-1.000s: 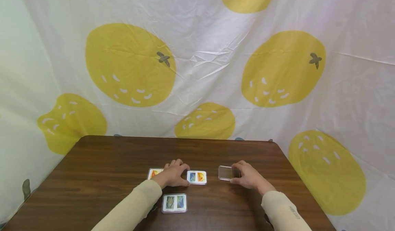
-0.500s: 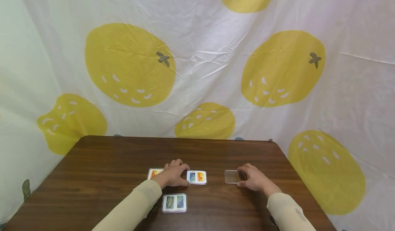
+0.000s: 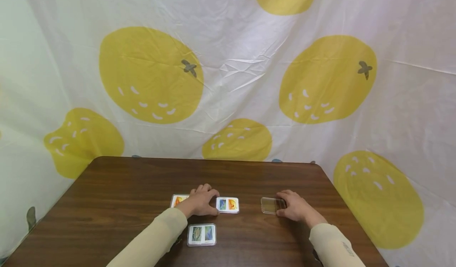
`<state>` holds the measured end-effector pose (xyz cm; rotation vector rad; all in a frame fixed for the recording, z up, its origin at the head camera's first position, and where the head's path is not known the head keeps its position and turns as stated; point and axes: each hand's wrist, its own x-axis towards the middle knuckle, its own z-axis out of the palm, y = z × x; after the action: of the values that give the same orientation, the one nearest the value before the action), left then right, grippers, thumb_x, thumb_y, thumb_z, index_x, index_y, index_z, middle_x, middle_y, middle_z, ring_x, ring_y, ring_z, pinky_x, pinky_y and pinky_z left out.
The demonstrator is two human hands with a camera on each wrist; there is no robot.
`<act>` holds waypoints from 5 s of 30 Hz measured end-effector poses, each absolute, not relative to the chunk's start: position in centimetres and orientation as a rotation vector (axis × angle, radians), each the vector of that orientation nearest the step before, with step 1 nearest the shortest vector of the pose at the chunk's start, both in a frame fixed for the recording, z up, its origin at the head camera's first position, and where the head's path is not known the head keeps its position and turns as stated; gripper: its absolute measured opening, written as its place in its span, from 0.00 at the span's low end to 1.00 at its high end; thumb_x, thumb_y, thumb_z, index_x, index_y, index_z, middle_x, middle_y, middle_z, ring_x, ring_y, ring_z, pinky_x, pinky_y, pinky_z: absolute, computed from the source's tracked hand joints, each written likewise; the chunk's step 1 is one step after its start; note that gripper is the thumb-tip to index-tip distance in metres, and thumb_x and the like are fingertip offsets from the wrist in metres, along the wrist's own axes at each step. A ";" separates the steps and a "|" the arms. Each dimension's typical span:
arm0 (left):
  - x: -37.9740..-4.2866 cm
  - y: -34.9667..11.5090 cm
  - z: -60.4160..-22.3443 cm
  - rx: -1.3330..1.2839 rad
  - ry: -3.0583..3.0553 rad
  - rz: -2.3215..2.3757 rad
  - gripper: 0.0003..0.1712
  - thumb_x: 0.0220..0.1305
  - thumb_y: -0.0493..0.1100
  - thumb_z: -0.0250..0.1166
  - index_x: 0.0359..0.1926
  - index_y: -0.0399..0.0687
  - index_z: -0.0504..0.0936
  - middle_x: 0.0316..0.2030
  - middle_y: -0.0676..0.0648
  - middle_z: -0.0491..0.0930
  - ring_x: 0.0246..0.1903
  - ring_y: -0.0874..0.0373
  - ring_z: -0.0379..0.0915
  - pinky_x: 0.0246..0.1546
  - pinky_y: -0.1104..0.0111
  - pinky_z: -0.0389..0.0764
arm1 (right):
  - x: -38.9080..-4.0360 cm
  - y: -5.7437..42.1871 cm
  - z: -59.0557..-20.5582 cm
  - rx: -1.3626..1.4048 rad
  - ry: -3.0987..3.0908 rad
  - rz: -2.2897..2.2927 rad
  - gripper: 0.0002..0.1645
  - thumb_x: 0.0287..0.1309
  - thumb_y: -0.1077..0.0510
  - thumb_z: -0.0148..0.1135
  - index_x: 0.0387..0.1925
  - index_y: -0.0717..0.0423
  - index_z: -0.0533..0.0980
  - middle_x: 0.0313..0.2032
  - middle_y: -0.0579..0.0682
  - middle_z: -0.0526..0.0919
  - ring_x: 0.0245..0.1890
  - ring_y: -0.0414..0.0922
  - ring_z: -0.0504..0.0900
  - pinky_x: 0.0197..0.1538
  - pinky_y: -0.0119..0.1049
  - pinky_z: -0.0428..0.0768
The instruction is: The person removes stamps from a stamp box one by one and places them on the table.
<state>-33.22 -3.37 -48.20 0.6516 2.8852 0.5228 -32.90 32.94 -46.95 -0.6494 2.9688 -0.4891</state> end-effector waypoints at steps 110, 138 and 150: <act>-33.4 -3.3 -48.4 0.664 2.882 0.522 0.32 0.55 0.61 0.72 0.57 0.56 0.76 0.57 0.46 0.66 0.60 0.49 0.60 0.63 0.53 0.61 | -33.9 18.5 -49.1 -0.291 3.180 -0.674 0.08 0.56 0.51 0.70 0.33 0.49 0.85 0.52 0.60 0.79 0.57 0.63 0.71 0.53 0.65 0.67; -33.5 -3.3 -48.5 0.658 2.875 0.513 0.32 0.55 0.61 0.72 0.58 0.56 0.76 0.58 0.46 0.66 0.60 0.49 0.60 0.62 0.54 0.61 | -34.2 18.0 -48.7 -0.252 3.149 -0.800 0.05 0.54 0.54 0.72 0.27 0.48 0.83 0.35 0.48 0.81 0.43 0.53 0.78 0.46 0.57 0.71; -33.5 -3.3 -48.5 0.668 2.875 0.518 0.32 0.56 0.61 0.72 0.58 0.56 0.76 0.57 0.46 0.66 0.60 0.49 0.60 0.62 0.54 0.61 | -34.5 18.2 -48.2 -0.265 3.061 -1.033 0.04 0.55 0.59 0.71 0.28 0.54 0.82 0.29 0.46 0.82 0.32 0.45 0.76 0.42 0.45 0.75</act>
<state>-33.51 -3.32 -48.51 0.6681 2.8755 0.5180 -34.54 18.25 -48.24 -0.2655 3.0613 -1.0328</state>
